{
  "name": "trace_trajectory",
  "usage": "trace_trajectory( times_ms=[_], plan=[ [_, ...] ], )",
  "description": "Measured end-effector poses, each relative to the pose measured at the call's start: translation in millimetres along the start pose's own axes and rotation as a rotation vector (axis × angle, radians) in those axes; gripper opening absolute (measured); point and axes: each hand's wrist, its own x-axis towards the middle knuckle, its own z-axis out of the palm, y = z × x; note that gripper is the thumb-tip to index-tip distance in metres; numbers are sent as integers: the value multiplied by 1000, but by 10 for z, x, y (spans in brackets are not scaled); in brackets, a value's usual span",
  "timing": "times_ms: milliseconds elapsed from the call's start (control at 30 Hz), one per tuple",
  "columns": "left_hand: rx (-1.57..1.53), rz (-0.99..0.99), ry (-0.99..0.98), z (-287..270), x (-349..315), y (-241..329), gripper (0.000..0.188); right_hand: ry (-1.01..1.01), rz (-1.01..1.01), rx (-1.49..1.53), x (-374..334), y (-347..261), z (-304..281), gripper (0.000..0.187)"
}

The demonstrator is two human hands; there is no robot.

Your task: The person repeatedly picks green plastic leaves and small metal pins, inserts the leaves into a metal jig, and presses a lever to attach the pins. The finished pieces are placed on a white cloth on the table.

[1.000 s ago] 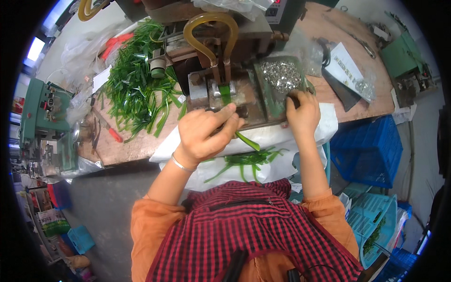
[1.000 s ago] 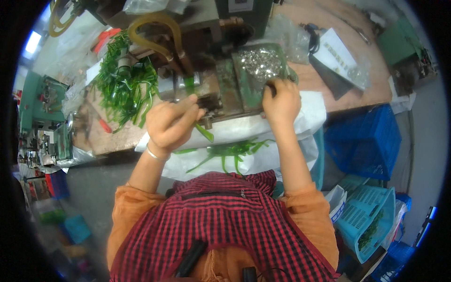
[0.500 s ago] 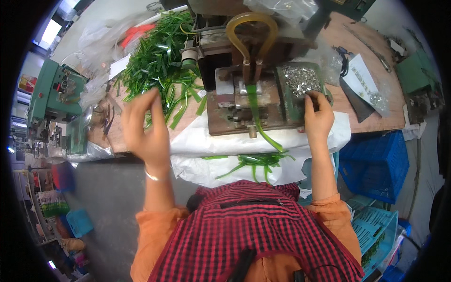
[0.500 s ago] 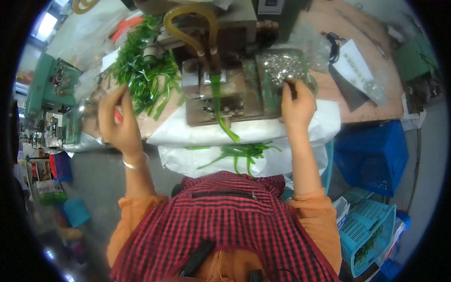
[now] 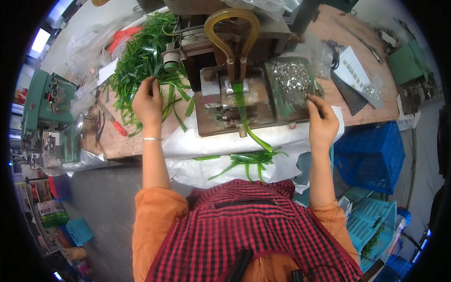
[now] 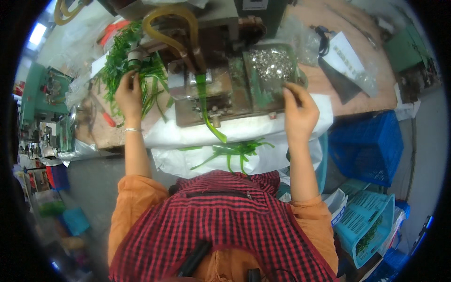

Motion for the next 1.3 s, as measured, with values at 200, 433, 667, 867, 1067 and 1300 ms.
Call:
trace_trajectory(
  times_ms=[200, 433, 667, 867, 1067, 1300],
  plan=[
    [-638, -364, -347, -53, 8, 104, 27, -252, -223, 331, 183, -843, 620, 21],
    [-494, -105, 69, -137, -342, 259, 9, -250, 83, 634, 43, -894, 960, 33],
    [-764, 396, 190, -774, -338, 1143, 12, -327, 293, 771, -48, -1325, 817, 45],
    [-379, 995, -18, -601, -549, 1481, 24, -564, 105, 462, 106, -1130, 544, 60],
    [-434, 1090, 32, -294, -476, 1446, 23, 137, -126, 206, 479, 129, 327, 37],
    [-447, 1017, 8, -302, -553, 1424, 27, -76, -172, -565, 189, 154, 322, 17]
  ],
)
